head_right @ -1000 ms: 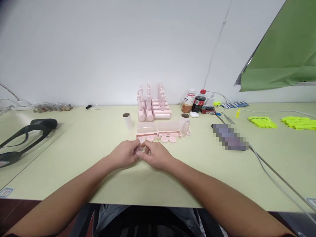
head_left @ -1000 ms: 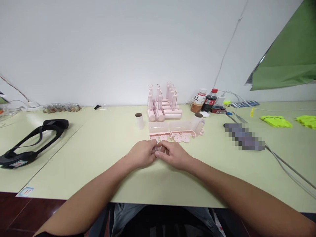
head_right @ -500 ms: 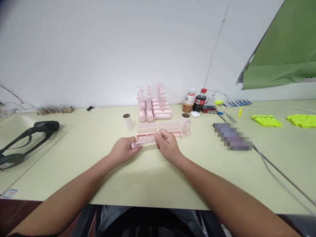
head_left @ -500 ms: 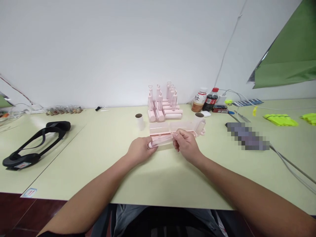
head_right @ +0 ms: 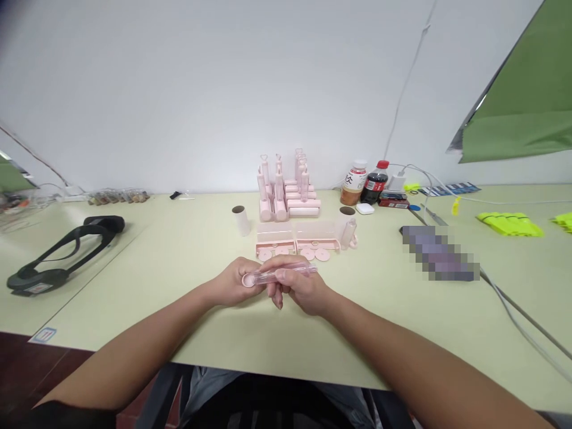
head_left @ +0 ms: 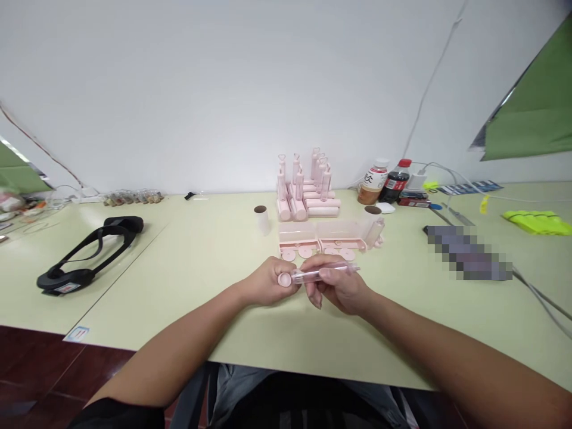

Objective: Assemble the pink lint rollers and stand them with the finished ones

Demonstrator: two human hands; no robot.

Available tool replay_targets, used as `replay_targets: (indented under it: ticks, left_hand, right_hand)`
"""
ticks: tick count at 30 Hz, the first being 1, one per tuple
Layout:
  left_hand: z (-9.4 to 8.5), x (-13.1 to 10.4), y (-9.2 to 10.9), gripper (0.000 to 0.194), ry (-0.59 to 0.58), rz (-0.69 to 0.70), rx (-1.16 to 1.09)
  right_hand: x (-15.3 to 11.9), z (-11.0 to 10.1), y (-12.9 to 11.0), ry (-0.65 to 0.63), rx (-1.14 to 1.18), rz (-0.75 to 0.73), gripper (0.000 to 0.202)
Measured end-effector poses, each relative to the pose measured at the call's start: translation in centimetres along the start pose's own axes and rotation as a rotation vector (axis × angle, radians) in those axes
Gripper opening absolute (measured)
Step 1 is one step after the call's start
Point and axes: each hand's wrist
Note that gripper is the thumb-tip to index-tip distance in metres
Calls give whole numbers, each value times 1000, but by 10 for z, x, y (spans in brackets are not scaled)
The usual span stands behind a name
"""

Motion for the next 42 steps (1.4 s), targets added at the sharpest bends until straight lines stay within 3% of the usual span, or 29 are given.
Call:
replay_targets:
  ticks: [2,5,10,13,16,20,23,31,37,42]
  left_hand:
    - [0,1,-2,30,-27,39,-64]
    - [1,4,-9,25,39,-32,20]
    - [-2,8,-22,30,76,-74,53]
    - [-7,6,-23,19,105,-48,16]
    - [-10,6,-23,21,162,-38,-78]
    - [-12,9,-23,32,225,-54,-249]
    - [-19,12,-25,32,259,-104,-229]
    - [-47,20,-64,16,254,-397,361]
    - [-40,31,-82,16,274,-370,389]
    - [-31,43,-84,41,380,-356,383]
  right_hand:
    - [-1,0,-4,16,23,-11,41]
    - [2,-1,-6,91,-88,-37,39]
    - [10,-7,2,217,-380,-65,32]
    - [12,-11,4,257,-604,-160,27]
    - [12,-11,2,247,-808,-200,19]
    - [11,-8,0,113,-977,-158,17]
    - [12,-7,3,61,-983,-102,19]
    - [16,-13,12,55,-969,-49,25]
    - [15,-13,12,26,-970,-29,23]
    - [17,-13,14,24,-965,-16,24]
Point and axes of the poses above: each hand's wrist, its own x-axis towards the middle knuckle, its own z-axis out of the palm, y = z × x, and after that the axes turned 10 degrees about y, right-handed
